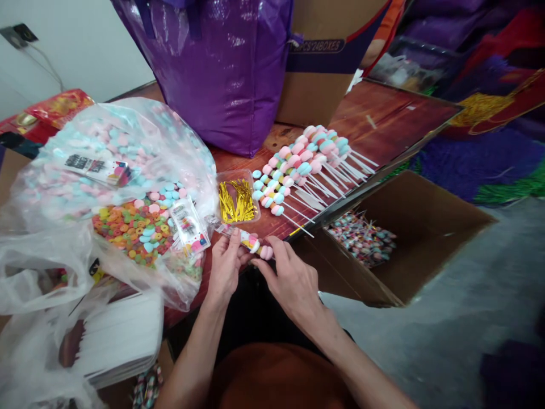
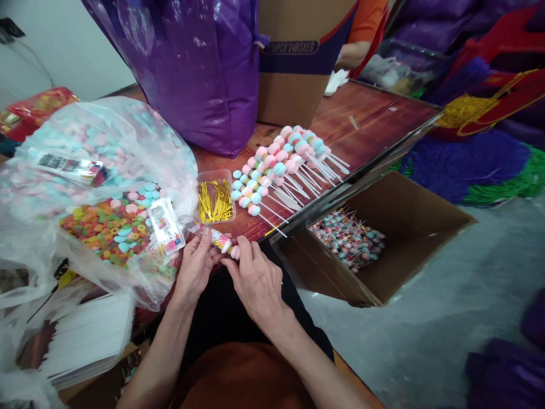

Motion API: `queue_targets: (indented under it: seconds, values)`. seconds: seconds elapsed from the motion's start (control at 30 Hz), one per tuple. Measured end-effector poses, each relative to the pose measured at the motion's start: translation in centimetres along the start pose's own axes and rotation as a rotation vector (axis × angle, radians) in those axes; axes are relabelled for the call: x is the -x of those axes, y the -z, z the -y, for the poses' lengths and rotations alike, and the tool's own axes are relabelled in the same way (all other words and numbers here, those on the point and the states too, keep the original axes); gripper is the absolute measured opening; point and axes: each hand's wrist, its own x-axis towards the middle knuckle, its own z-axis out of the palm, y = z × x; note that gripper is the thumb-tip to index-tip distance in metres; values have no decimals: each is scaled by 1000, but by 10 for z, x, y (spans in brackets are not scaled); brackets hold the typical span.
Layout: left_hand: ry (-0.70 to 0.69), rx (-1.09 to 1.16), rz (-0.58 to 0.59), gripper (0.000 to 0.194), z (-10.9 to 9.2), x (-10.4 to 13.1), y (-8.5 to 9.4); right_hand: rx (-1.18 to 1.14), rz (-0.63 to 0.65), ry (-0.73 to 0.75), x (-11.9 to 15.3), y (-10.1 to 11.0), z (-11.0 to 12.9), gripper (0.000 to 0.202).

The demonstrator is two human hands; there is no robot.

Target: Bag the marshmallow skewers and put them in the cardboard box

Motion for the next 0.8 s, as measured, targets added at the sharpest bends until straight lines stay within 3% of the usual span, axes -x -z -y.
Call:
queue_targets:
  seconds: [0.23,0.5,0.8]
  values:
    - [13,-1,-2,48,1,2,1,22,-83,-37,-5,-7,0,33]
    - [64,20,42,46,-2,2,1,-48,-43,10,-12,1,-2,19]
    - [-7,-23,59,36,9,3,3,-28,-112,29,-9,-13,4,16]
